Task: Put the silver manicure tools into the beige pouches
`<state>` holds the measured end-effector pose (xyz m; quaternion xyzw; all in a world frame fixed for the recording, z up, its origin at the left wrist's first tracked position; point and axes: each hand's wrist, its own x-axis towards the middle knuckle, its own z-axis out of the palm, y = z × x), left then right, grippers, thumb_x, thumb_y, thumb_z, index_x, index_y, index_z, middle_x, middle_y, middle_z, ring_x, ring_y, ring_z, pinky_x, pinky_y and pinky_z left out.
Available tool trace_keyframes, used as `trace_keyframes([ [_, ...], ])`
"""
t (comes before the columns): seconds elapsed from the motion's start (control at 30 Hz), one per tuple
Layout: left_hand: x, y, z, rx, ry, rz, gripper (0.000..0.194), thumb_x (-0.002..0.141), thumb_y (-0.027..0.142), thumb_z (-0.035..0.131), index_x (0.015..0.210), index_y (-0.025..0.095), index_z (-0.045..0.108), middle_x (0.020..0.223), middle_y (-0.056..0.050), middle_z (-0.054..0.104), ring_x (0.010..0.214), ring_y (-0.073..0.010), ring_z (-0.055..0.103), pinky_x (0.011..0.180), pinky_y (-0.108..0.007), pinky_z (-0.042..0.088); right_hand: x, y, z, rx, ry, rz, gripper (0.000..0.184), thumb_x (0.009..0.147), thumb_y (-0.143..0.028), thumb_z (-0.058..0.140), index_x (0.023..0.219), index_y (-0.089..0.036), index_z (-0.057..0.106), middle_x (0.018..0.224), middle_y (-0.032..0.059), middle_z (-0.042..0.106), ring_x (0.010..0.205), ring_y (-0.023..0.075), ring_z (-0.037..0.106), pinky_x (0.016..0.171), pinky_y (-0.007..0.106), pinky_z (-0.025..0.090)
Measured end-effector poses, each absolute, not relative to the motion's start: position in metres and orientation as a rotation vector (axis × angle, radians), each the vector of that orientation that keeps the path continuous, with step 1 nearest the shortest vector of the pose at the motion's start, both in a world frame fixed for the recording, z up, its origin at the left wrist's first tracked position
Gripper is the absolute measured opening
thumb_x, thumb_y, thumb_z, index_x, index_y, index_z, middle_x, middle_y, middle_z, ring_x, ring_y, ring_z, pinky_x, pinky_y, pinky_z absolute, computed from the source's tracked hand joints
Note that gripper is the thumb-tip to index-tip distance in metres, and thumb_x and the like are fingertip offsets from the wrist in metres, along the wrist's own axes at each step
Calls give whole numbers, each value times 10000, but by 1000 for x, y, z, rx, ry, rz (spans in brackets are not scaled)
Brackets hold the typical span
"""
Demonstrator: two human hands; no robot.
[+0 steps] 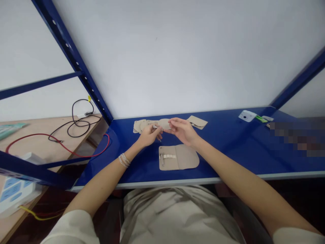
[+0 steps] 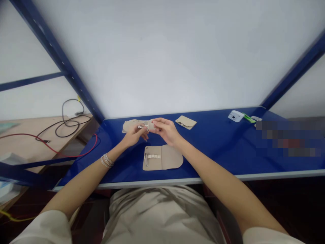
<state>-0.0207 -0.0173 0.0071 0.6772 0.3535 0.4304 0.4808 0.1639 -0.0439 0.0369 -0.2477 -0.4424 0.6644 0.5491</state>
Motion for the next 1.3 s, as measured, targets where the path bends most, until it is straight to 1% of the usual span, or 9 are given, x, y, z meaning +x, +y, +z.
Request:
trace_keyframes([
  [0.1,-20,-17,7,1642,862,1083,356,804,475,648,828,138,533,701,-32,639,509,-129,625,483,-252,547,164,-45,38,-591,-1054,1577,139,670,-265,788,737,-178,702,553,-57,488,524,68,419,894,422,511],
  [0.3,-21,-15,6,1643,864,1093,312,814,434,649,781,135,568,704,-54,665,513,-142,634,487,-260,547,165,-45,38,-596,-1063,1573,126,682,-275,777,737,-186,707,600,-41,546,497,59,389,888,413,513],
  [0.53,-22,-15,5,1703,871,1066,307,831,438,627,801,141,558,681,-45,667,524,-147,643,515,-266,550,166,-46,39,-590,-1074,1585,124,696,-278,771,744,-182,709,611,-35,564,477,57,390,890,421,510],
  [0.67,-22,-15,6,1715,880,1068,281,844,424,611,792,153,559,677,-44,669,523,-155,644,505,-266,544,167,-45,39,-564,-1074,1598,112,717,-275,758,748,-181,707,619,-35,571,473,55,393,897,425,504],
  [0.83,-21,-15,6,1697,889,1091,298,844,429,616,782,144,551,672,-45,664,509,-147,637,496,-267,544,167,-46,38,-543,-1073,1606,115,721,-275,756,751,-176,707,605,-38,572,467,53,393,913,427,498],
  [1.03,-21,-13,4,1669,877,1101,302,851,436,607,787,149,537,673,-41,660,498,-147,630,492,-277,546,168,-46,41,-512,-1004,1664,122,713,-281,747,754,-174,704,602,-42,567,458,49,350,892,410,514],
  [1.3,-22,-18,11,1768,937,1061,242,861,373,599,797,152,525,634,-22,643,487,-135,622,481,-239,520,170,-44,42,-545,-975,1710,135,706,-279,735,760,-167,683,600,-49,565,457,46,345,872,396,517],
])
